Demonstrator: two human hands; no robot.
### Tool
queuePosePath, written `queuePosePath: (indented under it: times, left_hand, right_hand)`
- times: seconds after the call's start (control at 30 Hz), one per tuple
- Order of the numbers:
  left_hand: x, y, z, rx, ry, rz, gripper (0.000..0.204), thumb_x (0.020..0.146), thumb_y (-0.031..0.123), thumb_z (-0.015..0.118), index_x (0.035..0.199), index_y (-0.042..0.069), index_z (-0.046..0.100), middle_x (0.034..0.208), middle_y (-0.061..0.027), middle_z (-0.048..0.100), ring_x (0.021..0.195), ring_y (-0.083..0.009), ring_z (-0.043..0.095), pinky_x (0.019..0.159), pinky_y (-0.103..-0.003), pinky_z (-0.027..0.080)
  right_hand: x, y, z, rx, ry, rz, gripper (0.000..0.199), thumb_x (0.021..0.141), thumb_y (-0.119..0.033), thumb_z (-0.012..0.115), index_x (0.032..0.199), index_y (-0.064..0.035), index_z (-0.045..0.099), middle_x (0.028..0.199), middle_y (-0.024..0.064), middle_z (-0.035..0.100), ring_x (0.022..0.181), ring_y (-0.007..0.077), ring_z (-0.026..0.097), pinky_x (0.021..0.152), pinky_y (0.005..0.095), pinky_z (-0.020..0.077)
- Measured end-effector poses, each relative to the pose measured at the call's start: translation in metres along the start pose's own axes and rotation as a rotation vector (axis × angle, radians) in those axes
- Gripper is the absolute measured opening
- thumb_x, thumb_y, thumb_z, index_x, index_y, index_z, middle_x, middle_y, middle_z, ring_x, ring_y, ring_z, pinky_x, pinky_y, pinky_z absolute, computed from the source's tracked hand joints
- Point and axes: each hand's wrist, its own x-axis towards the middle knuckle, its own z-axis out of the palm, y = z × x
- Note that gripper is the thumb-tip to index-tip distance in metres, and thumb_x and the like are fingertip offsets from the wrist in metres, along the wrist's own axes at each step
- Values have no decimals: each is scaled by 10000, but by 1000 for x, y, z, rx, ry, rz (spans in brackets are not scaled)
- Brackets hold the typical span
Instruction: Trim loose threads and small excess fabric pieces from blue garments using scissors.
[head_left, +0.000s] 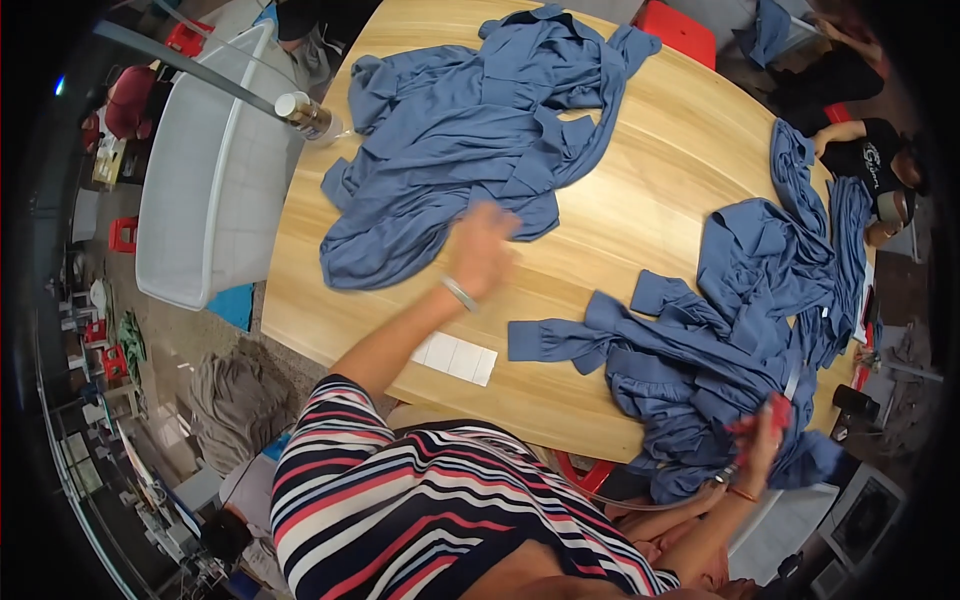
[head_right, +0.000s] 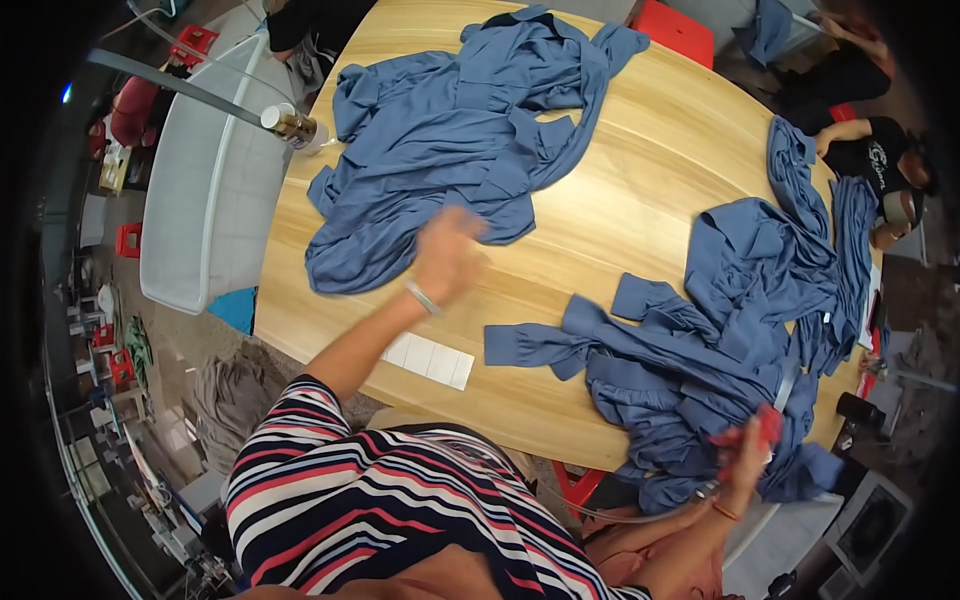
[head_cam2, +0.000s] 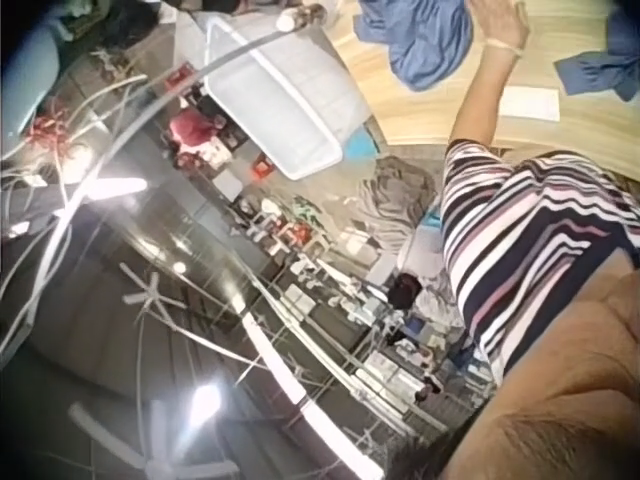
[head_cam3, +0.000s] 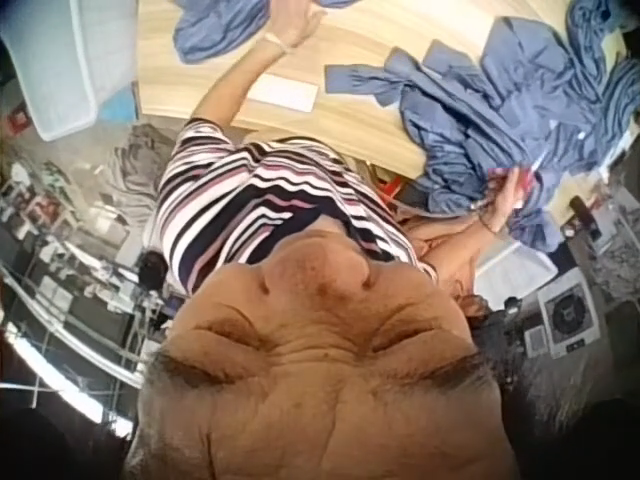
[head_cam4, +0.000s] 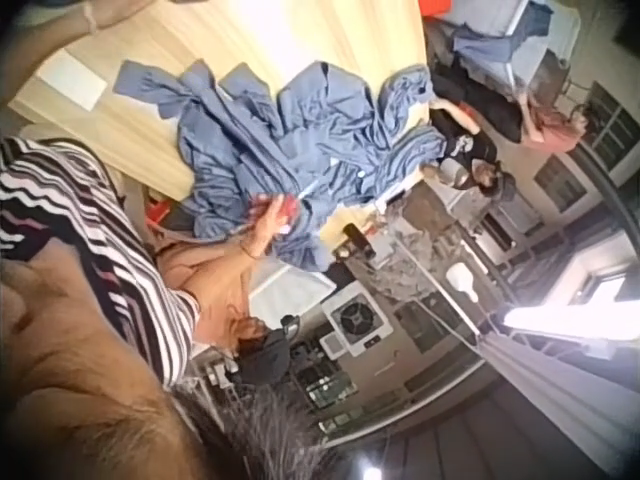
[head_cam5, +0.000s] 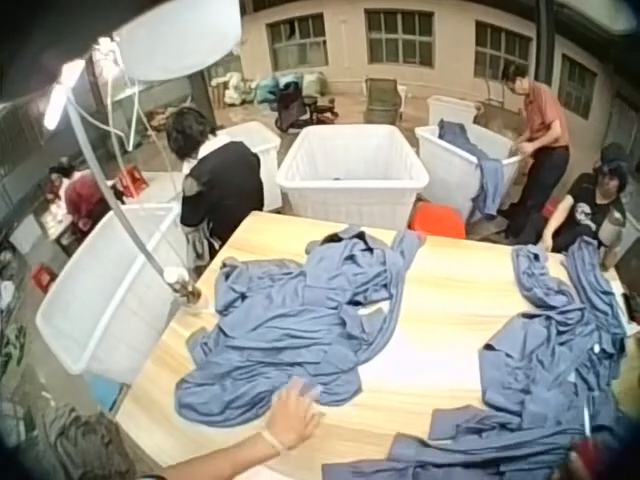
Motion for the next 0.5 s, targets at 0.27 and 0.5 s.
queuePosePath:
  times: [0.27, 0.5]
  left_hand:
    - [-36, -163, -25, 205, 274, -398, 208, 731, 102, 631, 916, 22, 575, 904, -212, 596, 860, -404, 580, 727, -453, 465]
    - [-106, -5, 4, -200, -210, 74, 529, 648, 107, 699, 1159, 91, 564, 1015, -110, 551, 989, -312, 532, 871, -449, 407]
  right_hand:
    - [-41, -52, 177, -258, -516, -193, 545, 944, -214, 547, 1439, -95, 352, 678, 5, 554, 541, 61, 498, 453, 198, 391]
    - [-47, -91, 269, -600, -637, -578, 429, 905, -173, 581, 1303, -43, 486, 733, 76, 578, 615, 150, 567, 585, 289, 466]
